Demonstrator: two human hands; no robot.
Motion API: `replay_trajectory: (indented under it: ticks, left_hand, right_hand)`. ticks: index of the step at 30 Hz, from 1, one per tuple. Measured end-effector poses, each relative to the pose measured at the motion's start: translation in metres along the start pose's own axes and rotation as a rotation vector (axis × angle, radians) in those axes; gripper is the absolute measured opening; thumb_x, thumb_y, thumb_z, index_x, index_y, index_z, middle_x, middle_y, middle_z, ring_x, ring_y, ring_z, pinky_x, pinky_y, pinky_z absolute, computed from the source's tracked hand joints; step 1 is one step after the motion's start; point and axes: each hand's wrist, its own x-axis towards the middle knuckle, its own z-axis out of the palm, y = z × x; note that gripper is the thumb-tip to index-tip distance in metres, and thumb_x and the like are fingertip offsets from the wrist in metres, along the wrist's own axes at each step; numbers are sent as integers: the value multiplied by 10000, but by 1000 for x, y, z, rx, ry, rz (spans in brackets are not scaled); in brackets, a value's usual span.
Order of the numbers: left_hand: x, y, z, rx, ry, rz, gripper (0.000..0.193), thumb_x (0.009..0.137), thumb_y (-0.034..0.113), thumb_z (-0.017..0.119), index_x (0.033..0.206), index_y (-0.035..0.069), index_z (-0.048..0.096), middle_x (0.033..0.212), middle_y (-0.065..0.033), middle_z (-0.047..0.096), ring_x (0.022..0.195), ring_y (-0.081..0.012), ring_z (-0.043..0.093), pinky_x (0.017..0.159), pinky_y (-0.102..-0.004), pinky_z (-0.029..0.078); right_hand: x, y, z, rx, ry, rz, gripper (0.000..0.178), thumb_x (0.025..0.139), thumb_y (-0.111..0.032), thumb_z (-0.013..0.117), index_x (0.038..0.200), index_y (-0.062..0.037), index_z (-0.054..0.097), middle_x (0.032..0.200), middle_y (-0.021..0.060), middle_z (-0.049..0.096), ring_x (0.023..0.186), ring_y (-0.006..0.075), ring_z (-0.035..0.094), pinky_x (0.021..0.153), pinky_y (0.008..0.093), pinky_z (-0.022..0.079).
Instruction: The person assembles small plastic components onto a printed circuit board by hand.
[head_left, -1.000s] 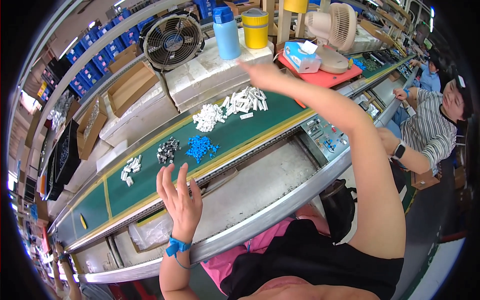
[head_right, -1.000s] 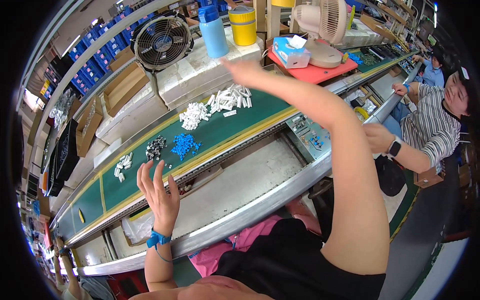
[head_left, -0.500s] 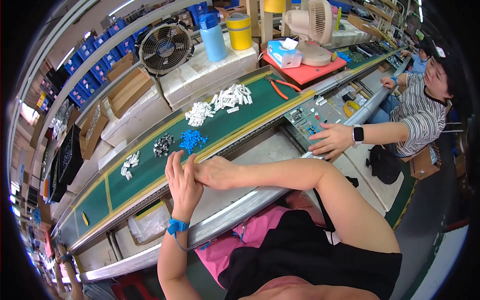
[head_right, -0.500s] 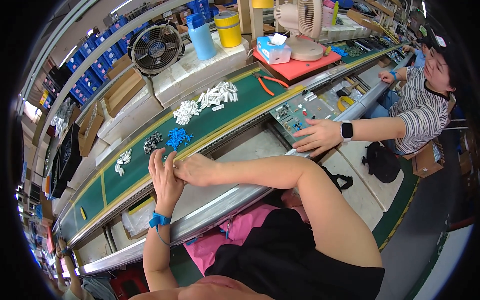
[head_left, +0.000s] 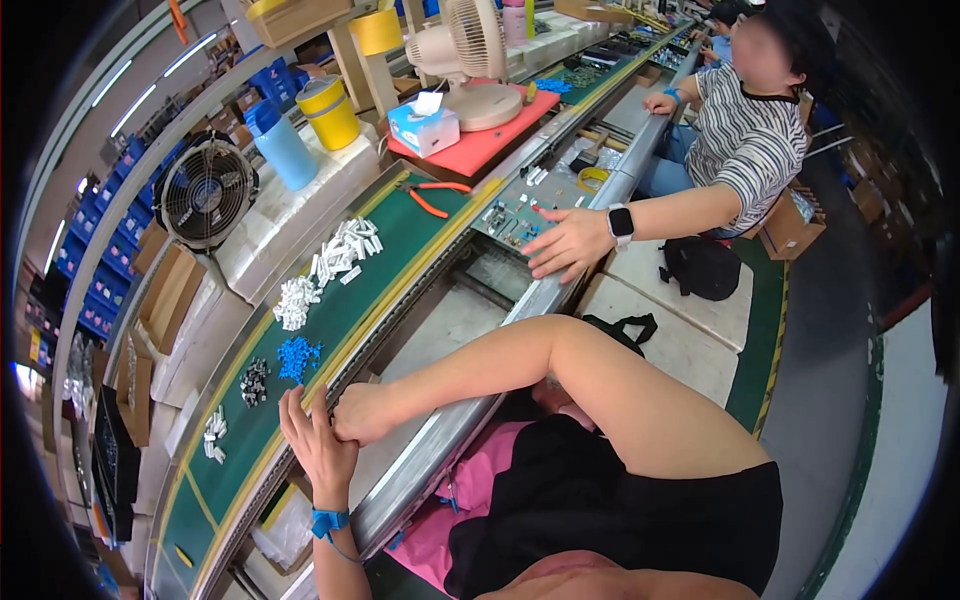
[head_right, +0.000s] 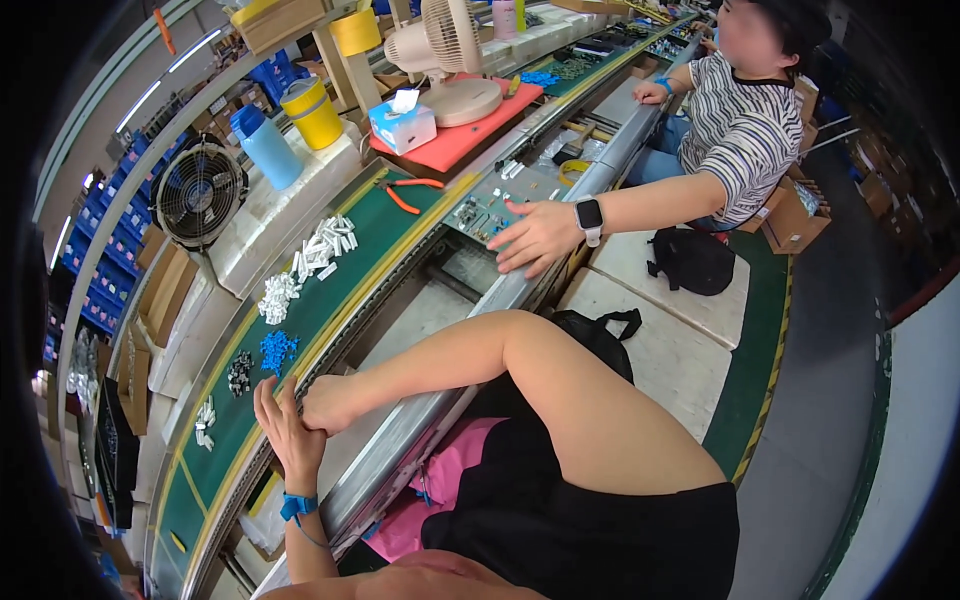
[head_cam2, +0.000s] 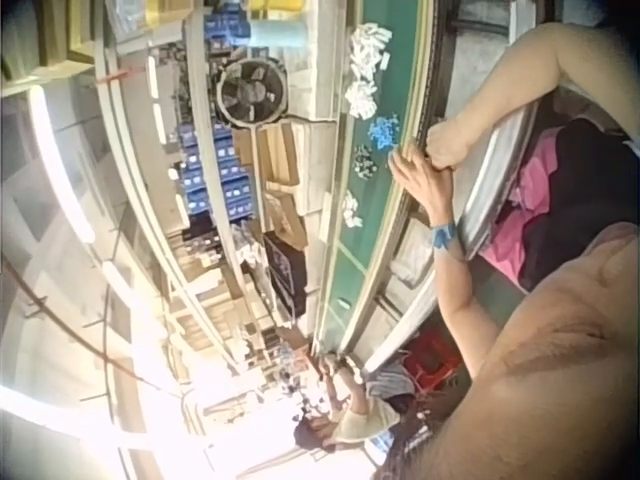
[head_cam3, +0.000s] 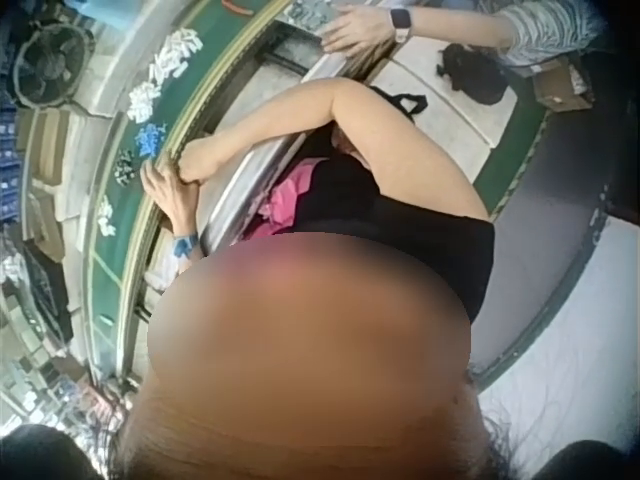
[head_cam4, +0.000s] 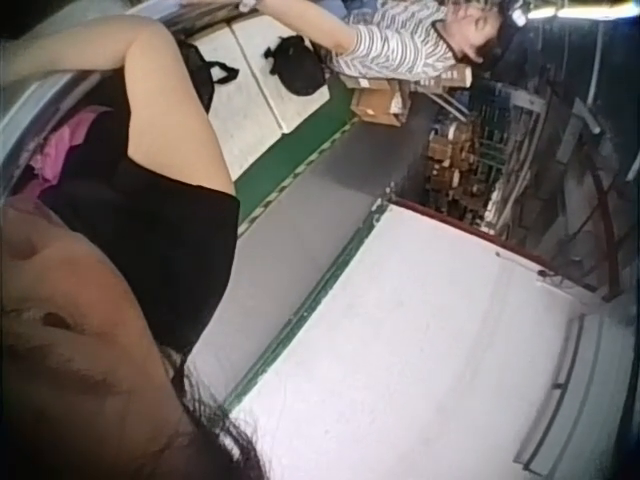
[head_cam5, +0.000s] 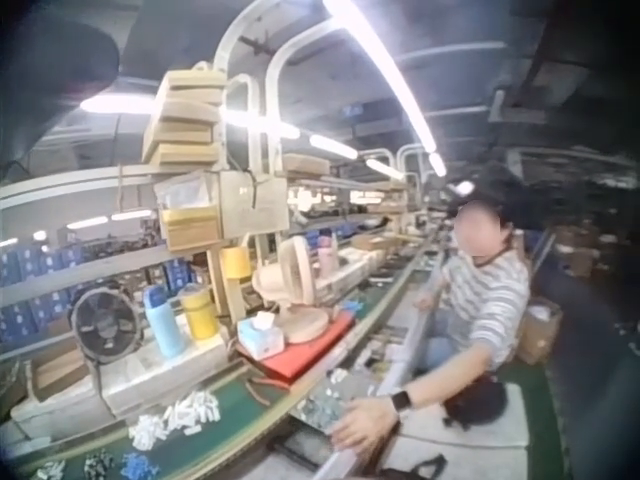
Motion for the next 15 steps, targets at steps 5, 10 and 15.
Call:
replay_trajectory:
  ticks: [5,10,15]
  left_hand:
    - [0,-1,3,-9,-29,20,627,568,-15,630,1178,88,524,1254,-175,430,1223,-400,366,987,-502,312]
    - [0,0,2,-22,-33,18,610,552,-23,618,1149,79,545,1249,-179,432,1223,-400,368,996,-502,305]
    - [0,0,3,-22,-42,3,579,557,-29,617,1124,75,560,1249,-180,433,1218,-404,372,1000,-501,305]
  right_hand:
    - [0,0,0,-14,3,-32,163,698,-216,603,650,-62,627,692,138,652,663,324,640,576,453,494]
    - [0,0,1,-9,-8,-47,148,690,-206,604,651,-65,627,685,134,648,659,323,636,571,452,489]
    - [2,3,5,3,-23,-43,147,691,-201,603,664,-58,626,689,139,644,663,328,634,574,450,492]
